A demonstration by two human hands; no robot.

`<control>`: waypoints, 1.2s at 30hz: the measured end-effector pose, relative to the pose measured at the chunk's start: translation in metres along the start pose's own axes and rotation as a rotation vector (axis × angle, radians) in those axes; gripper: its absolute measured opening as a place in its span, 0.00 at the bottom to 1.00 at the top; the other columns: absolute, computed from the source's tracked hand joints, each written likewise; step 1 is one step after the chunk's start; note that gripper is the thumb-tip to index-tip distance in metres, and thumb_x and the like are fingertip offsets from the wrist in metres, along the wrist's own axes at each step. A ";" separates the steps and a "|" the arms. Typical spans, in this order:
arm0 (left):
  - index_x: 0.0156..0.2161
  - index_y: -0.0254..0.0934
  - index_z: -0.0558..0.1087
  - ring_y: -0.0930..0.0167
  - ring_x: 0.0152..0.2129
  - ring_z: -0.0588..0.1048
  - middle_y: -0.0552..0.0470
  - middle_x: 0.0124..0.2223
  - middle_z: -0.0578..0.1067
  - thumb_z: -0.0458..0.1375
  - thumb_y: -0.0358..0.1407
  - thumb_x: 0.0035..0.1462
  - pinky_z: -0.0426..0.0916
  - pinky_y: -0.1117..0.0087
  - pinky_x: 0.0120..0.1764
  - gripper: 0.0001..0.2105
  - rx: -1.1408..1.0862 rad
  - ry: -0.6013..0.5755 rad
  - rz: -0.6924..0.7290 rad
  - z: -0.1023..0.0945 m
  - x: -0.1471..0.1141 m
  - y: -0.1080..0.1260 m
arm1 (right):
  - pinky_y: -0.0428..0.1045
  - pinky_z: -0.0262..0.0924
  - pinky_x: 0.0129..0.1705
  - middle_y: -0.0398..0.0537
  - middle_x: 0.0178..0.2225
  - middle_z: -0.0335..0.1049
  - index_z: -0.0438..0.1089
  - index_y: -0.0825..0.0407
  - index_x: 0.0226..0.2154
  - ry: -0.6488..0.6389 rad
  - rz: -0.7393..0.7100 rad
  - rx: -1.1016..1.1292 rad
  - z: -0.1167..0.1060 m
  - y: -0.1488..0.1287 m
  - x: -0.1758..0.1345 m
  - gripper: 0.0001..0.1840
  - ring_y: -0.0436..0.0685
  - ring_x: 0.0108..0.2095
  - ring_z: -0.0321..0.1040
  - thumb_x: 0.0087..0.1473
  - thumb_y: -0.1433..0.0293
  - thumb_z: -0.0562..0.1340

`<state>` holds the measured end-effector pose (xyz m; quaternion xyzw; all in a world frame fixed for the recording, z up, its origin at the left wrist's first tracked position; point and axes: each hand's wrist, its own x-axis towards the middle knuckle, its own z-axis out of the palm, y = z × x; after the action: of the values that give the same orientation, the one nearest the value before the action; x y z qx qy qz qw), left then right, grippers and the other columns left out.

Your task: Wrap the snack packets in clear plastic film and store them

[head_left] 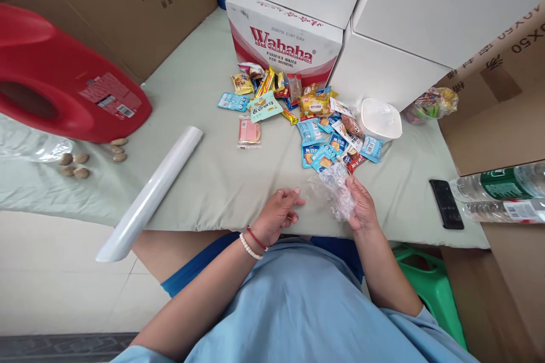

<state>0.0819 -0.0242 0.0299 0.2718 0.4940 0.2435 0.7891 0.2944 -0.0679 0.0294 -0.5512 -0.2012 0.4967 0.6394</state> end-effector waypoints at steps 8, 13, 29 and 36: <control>0.33 0.37 0.67 0.84 0.14 0.58 0.59 0.24 0.72 0.80 0.51 0.29 0.44 0.80 0.18 0.33 -0.205 -0.076 0.064 0.014 -0.001 0.003 | 0.52 0.68 0.36 0.44 0.33 0.75 0.73 0.47 0.34 -0.037 -0.018 -0.135 -0.001 0.000 0.006 0.23 0.57 0.32 0.70 0.50 0.46 0.73; 0.33 0.37 0.68 0.83 0.16 0.60 0.60 0.22 0.71 0.79 0.50 0.33 0.51 0.80 0.21 0.30 -0.171 -0.002 0.167 0.008 -0.002 0.003 | 0.50 0.64 0.41 0.46 0.38 0.75 0.76 0.47 0.43 0.032 -0.292 -0.544 -0.010 -0.011 0.014 0.22 0.55 0.37 0.69 0.59 0.47 0.67; 0.32 0.38 0.71 0.73 0.32 0.72 0.54 0.35 0.75 0.76 0.48 0.43 0.66 0.73 0.36 0.22 -0.108 0.113 0.409 -0.065 -0.007 0.032 | 0.47 0.59 0.32 0.41 0.30 0.73 0.79 0.48 0.31 -0.011 -0.152 -0.325 -0.014 -0.034 0.018 0.19 0.50 0.28 0.62 0.41 0.54 0.79; 0.33 0.38 0.75 0.70 0.32 0.73 0.53 0.30 0.77 0.72 0.49 0.52 0.68 0.68 0.42 0.17 0.198 0.178 0.574 -0.082 -0.003 0.031 | 0.50 0.61 0.37 0.44 0.33 0.75 0.80 0.49 0.34 0.020 -0.183 -0.498 -0.040 -0.027 0.030 0.19 0.52 0.31 0.64 0.45 0.54 0.76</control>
<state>0.0028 0.0121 0.0226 0.4531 0.4856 0.4299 0.6117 0.3511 -0.0596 0.0328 -0.6763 -0.3598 0.3665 0.5281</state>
